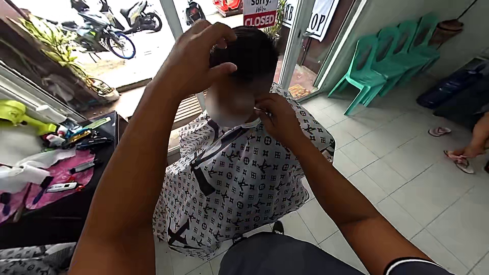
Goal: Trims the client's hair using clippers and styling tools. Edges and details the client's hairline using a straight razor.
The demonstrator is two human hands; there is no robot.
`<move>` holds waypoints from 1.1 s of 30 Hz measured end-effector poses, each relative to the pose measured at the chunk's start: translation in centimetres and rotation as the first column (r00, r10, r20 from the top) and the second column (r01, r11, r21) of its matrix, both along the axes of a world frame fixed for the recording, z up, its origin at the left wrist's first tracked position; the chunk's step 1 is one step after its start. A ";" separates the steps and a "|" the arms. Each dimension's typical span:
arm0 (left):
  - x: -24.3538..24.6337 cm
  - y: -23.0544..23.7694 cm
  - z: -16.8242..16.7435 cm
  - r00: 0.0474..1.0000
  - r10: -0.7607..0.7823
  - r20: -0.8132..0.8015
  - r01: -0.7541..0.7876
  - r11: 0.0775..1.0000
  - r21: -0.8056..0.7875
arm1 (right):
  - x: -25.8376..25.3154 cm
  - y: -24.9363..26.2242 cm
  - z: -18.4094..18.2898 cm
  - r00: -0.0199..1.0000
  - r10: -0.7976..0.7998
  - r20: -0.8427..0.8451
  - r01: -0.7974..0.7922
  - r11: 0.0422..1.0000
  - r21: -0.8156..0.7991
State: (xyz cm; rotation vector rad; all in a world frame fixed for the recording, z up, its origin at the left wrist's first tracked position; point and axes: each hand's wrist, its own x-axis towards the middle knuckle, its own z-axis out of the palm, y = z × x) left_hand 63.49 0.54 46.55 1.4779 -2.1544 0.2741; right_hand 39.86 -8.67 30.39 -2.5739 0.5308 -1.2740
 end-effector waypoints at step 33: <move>-1.5 -5.0 -1.1 0.978 0.027 0.207 -0.076 0.970 0.232 | 2.3 -1.0 -0.9 0.980 -0.101 0.170 0.101 0.995 0.010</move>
